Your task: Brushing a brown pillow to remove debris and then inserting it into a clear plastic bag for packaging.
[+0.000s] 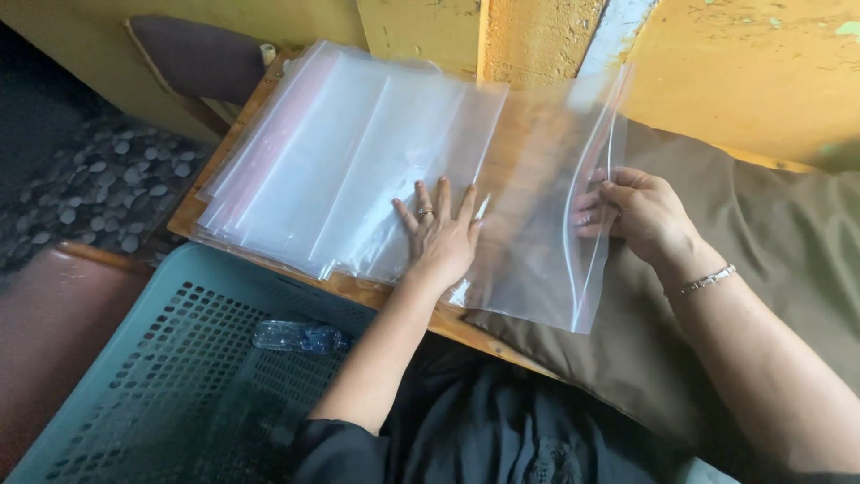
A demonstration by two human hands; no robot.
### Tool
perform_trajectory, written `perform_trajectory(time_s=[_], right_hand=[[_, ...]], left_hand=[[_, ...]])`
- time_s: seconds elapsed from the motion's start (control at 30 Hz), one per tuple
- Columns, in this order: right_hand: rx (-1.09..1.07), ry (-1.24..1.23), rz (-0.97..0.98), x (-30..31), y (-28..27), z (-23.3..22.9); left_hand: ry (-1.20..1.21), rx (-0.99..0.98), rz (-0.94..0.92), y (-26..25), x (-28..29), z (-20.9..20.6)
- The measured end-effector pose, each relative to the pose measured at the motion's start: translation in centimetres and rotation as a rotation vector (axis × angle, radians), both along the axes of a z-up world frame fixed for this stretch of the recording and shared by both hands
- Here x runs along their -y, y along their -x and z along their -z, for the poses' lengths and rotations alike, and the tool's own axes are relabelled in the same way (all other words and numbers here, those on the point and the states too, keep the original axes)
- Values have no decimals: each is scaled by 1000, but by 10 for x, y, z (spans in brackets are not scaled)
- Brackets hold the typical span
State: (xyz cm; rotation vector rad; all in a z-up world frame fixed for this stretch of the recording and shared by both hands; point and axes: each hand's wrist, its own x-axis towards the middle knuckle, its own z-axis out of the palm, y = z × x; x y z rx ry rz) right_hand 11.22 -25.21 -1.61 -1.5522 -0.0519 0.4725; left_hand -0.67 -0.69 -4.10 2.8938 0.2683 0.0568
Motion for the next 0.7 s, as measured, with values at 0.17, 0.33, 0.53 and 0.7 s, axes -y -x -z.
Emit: perform_trajectory(time_s=[0.17,0.33,0.53,0.7], right_hand=[[54,139,23,12,29,-57],[54,152,36,45,31,-73],[7,176,141,82,25,-62],[177,398,236,154,6,-22]], left_hand=[[-80,-54,-67,-18,-33,6],[134,-296,-81,-14,-55,-36],[-3,-265,-161,-20,-79,-18],[-116,-200,-174,-31,-90,2]])
